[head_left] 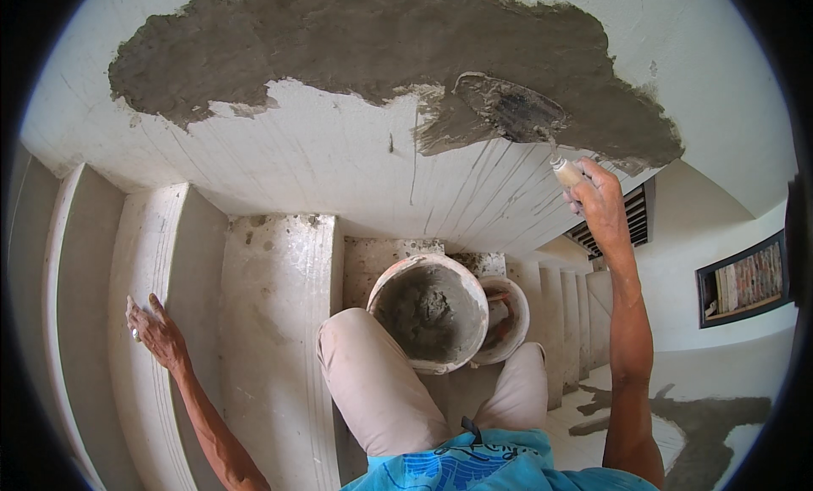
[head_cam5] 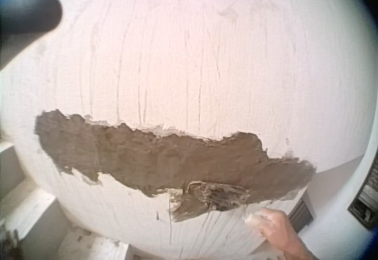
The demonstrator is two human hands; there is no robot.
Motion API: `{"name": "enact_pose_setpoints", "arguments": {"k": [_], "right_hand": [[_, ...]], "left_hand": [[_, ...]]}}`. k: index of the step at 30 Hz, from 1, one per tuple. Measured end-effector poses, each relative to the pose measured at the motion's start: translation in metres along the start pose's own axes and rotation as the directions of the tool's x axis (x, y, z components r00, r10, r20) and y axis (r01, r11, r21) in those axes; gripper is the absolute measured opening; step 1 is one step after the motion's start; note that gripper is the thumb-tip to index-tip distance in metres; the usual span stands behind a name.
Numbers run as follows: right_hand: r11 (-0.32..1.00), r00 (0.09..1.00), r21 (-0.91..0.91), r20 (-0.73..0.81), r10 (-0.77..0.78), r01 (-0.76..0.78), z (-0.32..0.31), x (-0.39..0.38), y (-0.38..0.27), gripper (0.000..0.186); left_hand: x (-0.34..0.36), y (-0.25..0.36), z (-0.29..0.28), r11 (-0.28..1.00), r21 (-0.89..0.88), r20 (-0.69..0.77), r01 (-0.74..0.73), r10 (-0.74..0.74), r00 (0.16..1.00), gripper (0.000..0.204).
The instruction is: The person scoops cement from a bucket with a trowel and applies it to the wall above a staircase. The person repeatedly spreads and smooths the cement on the wall surface.
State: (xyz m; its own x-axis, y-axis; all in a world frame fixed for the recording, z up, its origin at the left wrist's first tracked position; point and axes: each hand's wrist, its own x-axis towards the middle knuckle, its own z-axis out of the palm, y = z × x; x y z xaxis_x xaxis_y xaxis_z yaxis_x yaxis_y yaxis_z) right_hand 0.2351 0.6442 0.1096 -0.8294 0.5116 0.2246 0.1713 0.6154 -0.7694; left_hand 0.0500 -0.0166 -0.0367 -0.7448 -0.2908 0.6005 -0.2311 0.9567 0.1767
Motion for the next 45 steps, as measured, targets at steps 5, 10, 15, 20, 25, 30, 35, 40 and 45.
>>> {"name": "enact_pose_setpoints", "arguments": {"k": [5,10,15,20,25,30,35,40,45], "right_hand": [[0.994,0.995,-0.052,0.012,0.096,-0.095,-0.018,0.001,-0.014,0.023],[0.990,0.993,-0.113,-0.094,0.072,-0.082,-0.029,-0.017,-0.012,0.023],[1.000,0.996,-0.018,-0.085,0.015,-0.017,-0.012,-0.025,-0.010,0.025],[0.997,0.997,-0.060,-0.051,-0.051,0.048,0.010,-0.015,-0.017,0.026],[0.998,0.993,-0.026,-0.102,0.056,-0.058,0.002,-0.011,-0.011,0.030],[0.989,0.976,0.053,-0.158,0.147,-0.140,-0.008,-0.027,-0.006,0.032],[0.995,0.992,0.069,-0.103,0.072,-0.065,0.005,-0.032,-0.003,0.031],[1.000,0.999,0.021,-0.033,-0.020,0.020,0.025,-0.021,-0.021,0.028],[1.000,0.999,-0.005,-0.053,0.009,-0.010,0.018,-0.005,-0.029,0.026]], "left_hand": [[0.000,0.003,0.000,1.000,0.016,-0.007,-0.008,0.008,1.000,0.069],[0.000,0.000,0.001,0.999,0.020,-0.011,-0.028,0.029,1.000,0.069],[-0.001,0.000,0.003,1.000,0.004,-0.024,-0.025,0.025,0.999,0.069],[-0.001,0.005,-0.001,1.000,-0.001,-0.019,-0.009,0.009,1.000,0.068],[-0.001,0.000,0.002,1.000,-0.017,-0.026,-0.009,0.009,1.000,0.068],[-0.002,-0.002,0.004,0.999,0.035,-0.037,-0.020,0.022,0.999,0.068],[-0.001,0.000,0.004,1.000,0.000,-0.038,-0.012,0.012,0.999,0.068],[-0.001,0.003,0.002,1.000,-0.003,-0.024,-0.001,0.001,1.000,0.067],[-0.001,0.005,0.000,1.000,0.008,-0.042,-0.024,0.024,0.999,0.068]]}}
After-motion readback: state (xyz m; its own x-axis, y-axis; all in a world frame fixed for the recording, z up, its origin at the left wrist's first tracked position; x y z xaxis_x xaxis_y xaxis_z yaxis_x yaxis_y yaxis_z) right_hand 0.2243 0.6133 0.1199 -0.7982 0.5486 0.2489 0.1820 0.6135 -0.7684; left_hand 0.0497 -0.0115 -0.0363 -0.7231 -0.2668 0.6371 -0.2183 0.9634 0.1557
